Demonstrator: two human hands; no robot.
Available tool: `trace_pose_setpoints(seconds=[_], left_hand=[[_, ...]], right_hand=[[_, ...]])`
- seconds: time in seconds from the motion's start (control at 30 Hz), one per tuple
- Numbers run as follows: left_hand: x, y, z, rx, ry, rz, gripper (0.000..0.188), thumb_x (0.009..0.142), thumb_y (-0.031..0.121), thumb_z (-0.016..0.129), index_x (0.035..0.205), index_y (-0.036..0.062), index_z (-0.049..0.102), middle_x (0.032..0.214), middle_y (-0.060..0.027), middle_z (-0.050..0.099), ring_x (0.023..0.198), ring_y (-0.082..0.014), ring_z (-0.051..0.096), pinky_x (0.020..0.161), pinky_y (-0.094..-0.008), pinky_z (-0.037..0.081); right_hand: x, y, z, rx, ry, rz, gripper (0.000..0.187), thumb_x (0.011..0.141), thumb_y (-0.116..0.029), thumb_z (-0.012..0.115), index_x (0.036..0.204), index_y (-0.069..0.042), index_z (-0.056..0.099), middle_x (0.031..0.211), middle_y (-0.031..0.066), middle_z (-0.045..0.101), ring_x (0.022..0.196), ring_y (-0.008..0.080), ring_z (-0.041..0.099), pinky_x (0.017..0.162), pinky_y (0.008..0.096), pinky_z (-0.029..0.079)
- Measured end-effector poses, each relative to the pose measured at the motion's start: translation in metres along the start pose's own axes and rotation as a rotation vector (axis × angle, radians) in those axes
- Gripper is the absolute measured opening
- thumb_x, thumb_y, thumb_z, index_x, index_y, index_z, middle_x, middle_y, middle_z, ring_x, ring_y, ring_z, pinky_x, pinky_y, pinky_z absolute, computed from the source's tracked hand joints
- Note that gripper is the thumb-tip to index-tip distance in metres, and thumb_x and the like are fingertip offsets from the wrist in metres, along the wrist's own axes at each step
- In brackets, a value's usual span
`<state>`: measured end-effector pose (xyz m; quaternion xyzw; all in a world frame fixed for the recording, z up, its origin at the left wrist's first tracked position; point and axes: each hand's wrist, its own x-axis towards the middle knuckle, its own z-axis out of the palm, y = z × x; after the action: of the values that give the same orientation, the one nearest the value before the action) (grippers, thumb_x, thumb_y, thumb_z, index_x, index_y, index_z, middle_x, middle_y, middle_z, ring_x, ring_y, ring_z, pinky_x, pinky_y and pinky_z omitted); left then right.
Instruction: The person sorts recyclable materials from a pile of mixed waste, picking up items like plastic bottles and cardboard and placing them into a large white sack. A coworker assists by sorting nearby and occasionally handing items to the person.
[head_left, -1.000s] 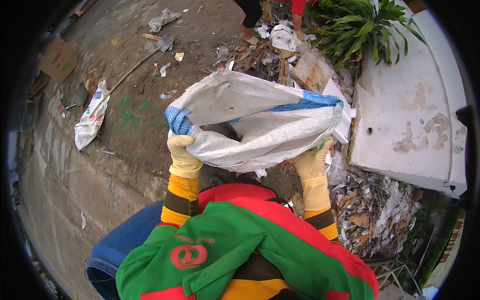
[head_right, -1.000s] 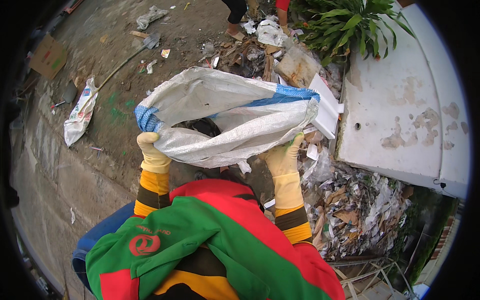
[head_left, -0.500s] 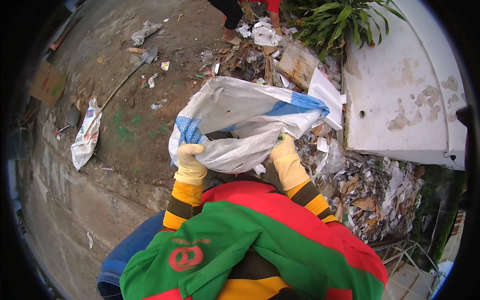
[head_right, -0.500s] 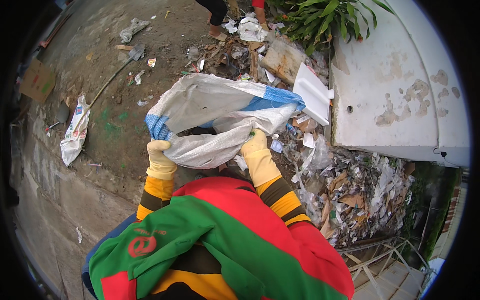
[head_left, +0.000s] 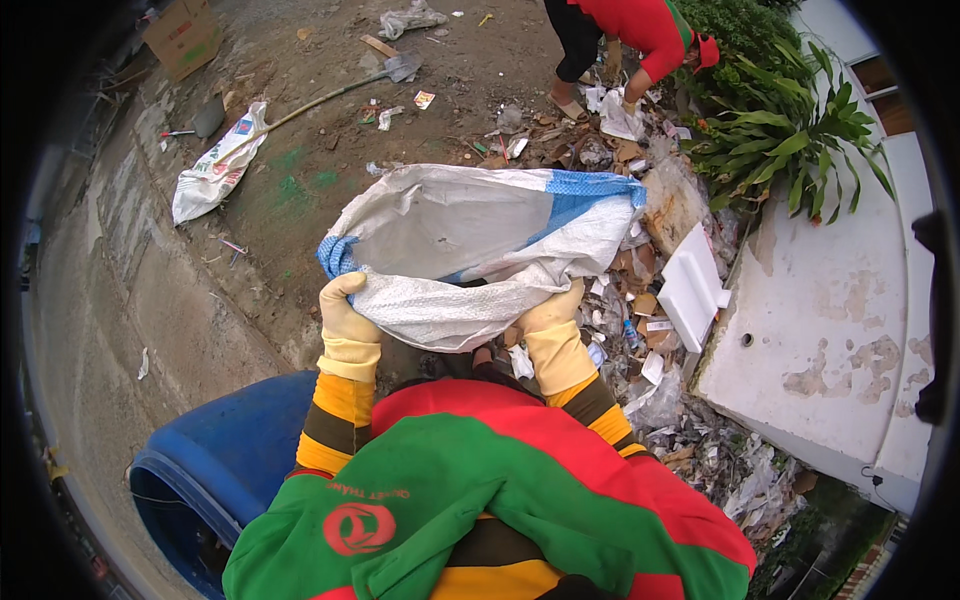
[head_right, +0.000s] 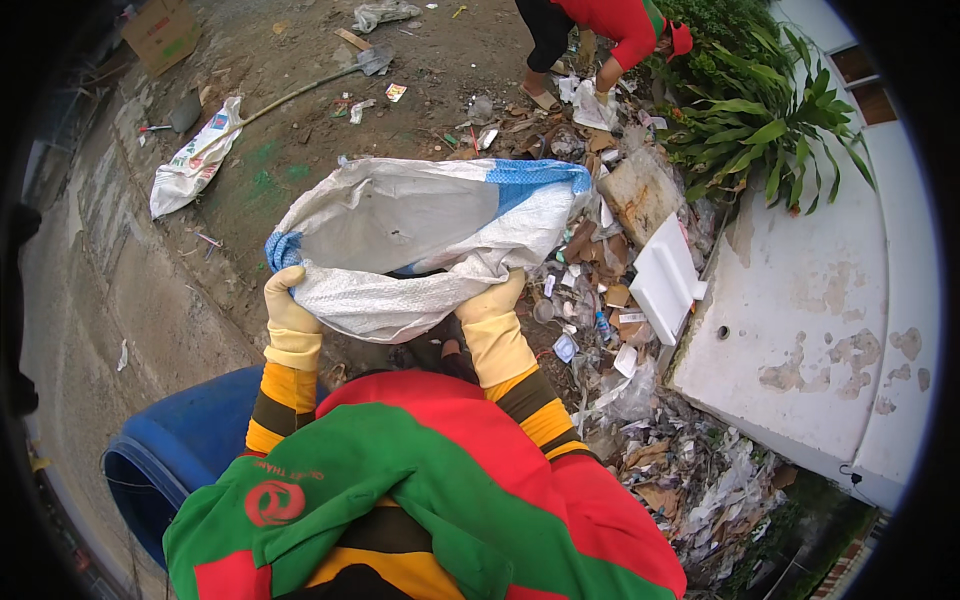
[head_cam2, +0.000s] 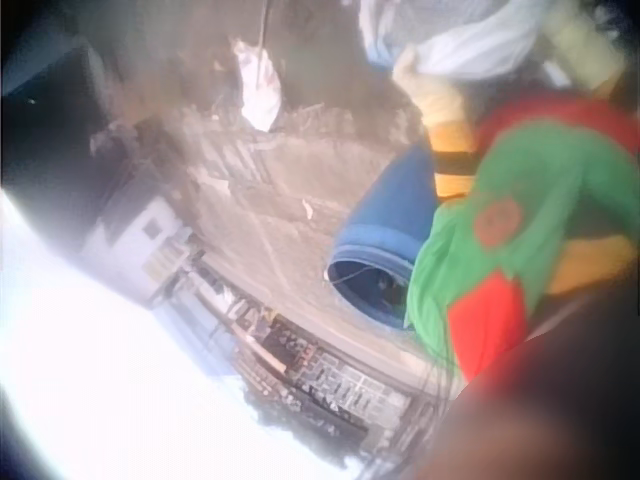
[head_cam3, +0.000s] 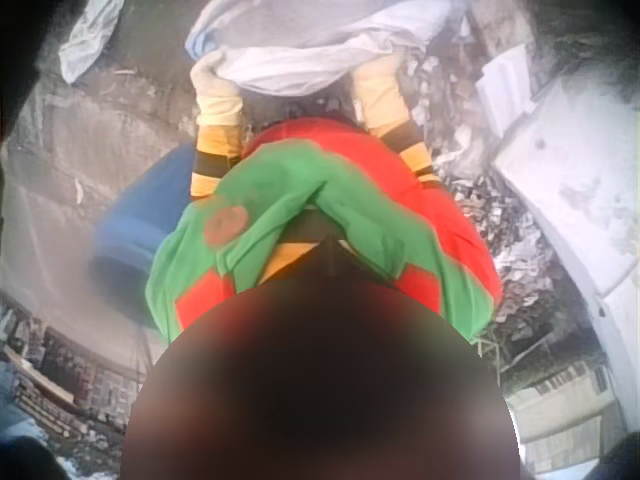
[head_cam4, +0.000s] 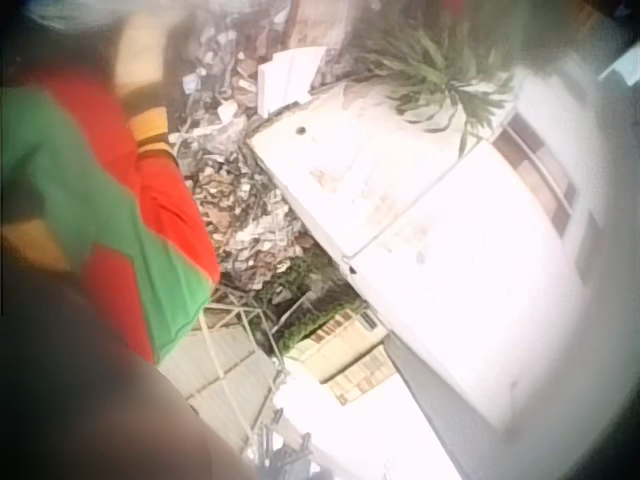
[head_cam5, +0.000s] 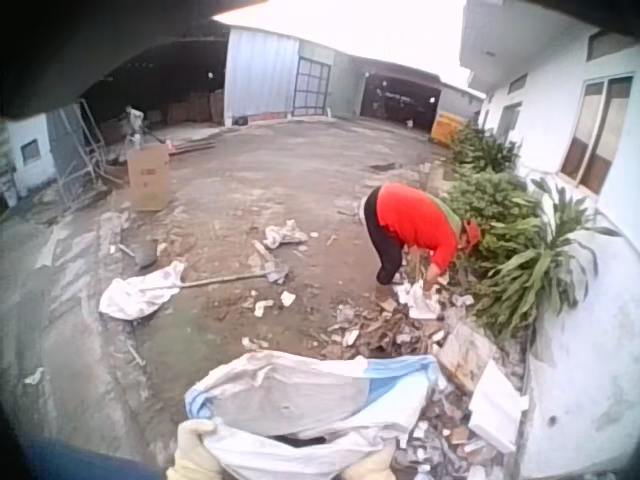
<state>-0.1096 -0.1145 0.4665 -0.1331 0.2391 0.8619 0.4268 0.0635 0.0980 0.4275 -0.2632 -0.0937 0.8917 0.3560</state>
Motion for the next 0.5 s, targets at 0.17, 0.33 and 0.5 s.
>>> trace_pose_setpoints(seconds=[0.17, 0.33, 0.5], left_hand=[[0.022, 0.041, 0.032, -0.034, -0.193, 0.145, 0.047, 0.068, 0.007, 0.057, 0.113, -0.0054, 0.057, 0.111, -0.0223, 0.064, 0.101, -0.0395, 0.062, 0.097, -0.0498, 0.048], [0.025, 0.054, 0.039, 0.006, -0.062, 0.268, 0.038, 0.07, 0.009, 0.057, 0.102, -0.0102, 0.061, 0.104, -0.0256, 0.066, 0.097, -0.0405, 0.064, 0.096, -0.0487, 0.048], [0.036, 0.063, 0.024, -0.051, -0.075, 0.352, 0.044, 0.07, 0.011, 0.057, 0.108, -0.0117, 0.06, 0.109, -0.0262, 0.065, 0.102, -0.0405, 0.062, 0.1, -0.0478, 0.046]], right_hand=[[0.066, -0.001, 0.075, 0.112, -0.212, 0.099, 0.053, 0.088, -0.049, 0.053, 0.126, -0.012, 0.055, 0.125, 0.0105, 0.057, 0.116, 0.033, 0.052, 0.1, 0.0505, 0.042], [0.104, 0.01, 0.13, 0.041, -0.389, 0.141, 0.064, 0.087, -0.054, 0.053, 0.138, -0.015, 0.045, 0.138, 0.013, 0.047, 0.127, 0.0372, 0.043, 0.107, 0.057, 0.033], [0.122, 0.036, 0.149, 0.017, -0.322, 0.149, 0.064, 0.088, -0.056, 0.051, 0.137, -0.016, 0.044, 0.137, 0.0118, 0.047, 0.125, 0.0353, 0.045, 0.106, 0.0557, 0.034]])
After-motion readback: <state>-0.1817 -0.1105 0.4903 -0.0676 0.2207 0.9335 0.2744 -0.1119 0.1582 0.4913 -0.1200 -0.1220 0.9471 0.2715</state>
